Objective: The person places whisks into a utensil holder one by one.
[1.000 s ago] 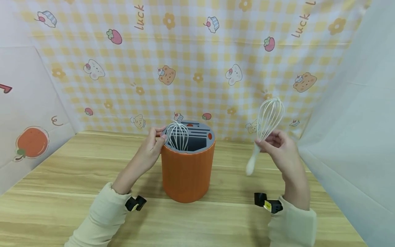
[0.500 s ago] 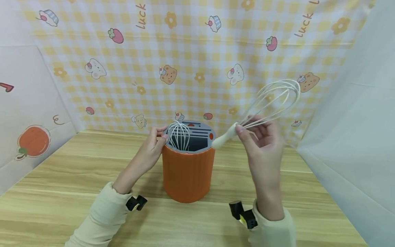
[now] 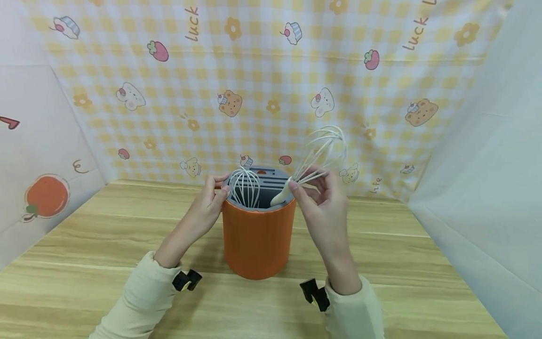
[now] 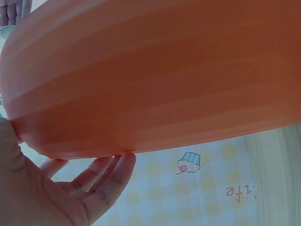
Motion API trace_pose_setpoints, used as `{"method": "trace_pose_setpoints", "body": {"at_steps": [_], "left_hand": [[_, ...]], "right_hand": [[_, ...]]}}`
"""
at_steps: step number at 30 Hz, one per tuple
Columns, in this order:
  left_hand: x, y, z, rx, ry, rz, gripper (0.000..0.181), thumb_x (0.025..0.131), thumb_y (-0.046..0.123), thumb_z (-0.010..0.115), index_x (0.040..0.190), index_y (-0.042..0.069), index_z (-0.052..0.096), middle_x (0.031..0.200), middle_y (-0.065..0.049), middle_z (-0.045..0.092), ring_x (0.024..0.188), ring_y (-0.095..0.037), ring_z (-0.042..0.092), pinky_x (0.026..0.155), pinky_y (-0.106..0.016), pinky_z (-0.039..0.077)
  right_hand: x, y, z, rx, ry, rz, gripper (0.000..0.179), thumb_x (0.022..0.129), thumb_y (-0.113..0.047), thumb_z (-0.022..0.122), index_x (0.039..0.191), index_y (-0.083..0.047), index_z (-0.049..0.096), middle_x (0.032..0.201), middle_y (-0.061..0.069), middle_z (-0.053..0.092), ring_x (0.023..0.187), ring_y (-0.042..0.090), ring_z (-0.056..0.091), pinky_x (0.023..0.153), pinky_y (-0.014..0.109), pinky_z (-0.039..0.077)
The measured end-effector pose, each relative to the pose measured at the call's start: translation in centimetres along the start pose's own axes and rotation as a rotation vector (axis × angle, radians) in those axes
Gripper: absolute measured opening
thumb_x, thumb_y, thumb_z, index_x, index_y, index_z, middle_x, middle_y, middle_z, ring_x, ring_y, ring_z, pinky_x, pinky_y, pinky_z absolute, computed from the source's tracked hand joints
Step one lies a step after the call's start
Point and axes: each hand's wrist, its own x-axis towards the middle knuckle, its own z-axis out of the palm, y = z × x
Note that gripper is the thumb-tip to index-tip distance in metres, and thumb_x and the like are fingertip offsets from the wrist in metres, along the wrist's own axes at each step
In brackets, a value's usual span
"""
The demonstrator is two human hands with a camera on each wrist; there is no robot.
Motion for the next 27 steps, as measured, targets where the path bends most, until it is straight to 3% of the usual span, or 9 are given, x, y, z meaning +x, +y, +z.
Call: {"method": "trace_pose_setpoints", "body": {"at_steps": [6, 11, 19, 24, 27], "left_hand": [[0.0, -0.1, 0.0, 0.004, -0.003, -0.002, 0.043, 0.098, 0.039, 0.034, 0.131, 0.013, 0.035, 0.126, -0.010, 0.048, 0.104, -0.025, 0.056, 0.088, -0.041, 0.049], [0.0, -0.1, -0.1, 0.003, -0.005, -0.009, 0.042, 0.098, 0.038, 0.034, 0.130, 0.013, 0.035, 0.125, -0.009, 0.048, 0.104, -0.025, 0.055, 0.089, -0.041, 0.049], [0.0, -0.2, -0.1, -0.005, -0.010, -0.018, 0.041, 0.098, 0.038, 0.034, 0.130, 0.013, 0.035, 0.125, -0.008, 0.048, 0.104, -0.025, 0.055, 0.089, -0.041, 0.049], [0.1, -0.2, -0.1, 0.003, -0.013, -0.014, 0.041, 0.098, 0.039, 0.034, 0.129, 0.013, 0.035, 0.125, -0.009, 0.048, 0.107, -0.025, 0.055, 0.089, -0.041, 0.049], [0.1, -0.1, -0.1, 0.006, -0.014, -0.013, 0.041, 0.098, 0.039, 0.034, 0.129, 0.013, 0.035, 0.126, -0.009, 0.048, 0.108, -0.025, 0.054, 0.089, -0.041, 0.049]], "right_hand": [[-0.1, 0.8, 0.4, -0.188, -0.087, 0.098, 0.041, 0.081, 0.005, 0.064, 0.118, 0.001, 0.045, 0.103, 0.002, 0.059, 0.091, 0.006, 0.061, 0.081, 0.017, 0.051], [-0.1, 1.3, 0.6, -0.340, -0.176, 0.118, 0.051, 0.083, -0.003, 0.066, 0.126, -0.002, 0.040, 0.102, 0.010, 0.058, 0.087, 0.006, 0.062, 0.077, 0.017, 0.051], [-0.1, 1.6, 0.8, -0.389, -0.215, 0.108, 0.068, 0.080, 0.001, 0.068, 0.135, -0.006, 0.029, 0.108, 0.015, 0.059, 0.090, 0.015, 0.061, 0.078, 0.015, 0.049], [-0.2, 1.8, 0.8, -0.487, -0.243, 0.071, 0.078, 0.080, -0.005, 0.070, 0.142, -0.013, 0.023, 0.118, 0.014, 0.058, 0.098, 0.024, 0.060, 0.086, 0.027, 0.050], [-0.2, 1.9, 0.8, -0.512, -0.255, 0.013, 0.075, 0.081, -0.006, 0.070, 0.142, -0.015, 0.027, 0.122, 0.012, 0.056, 0.103, 0.024, 0.058, 0.091, 0.037, 0.049]]}}
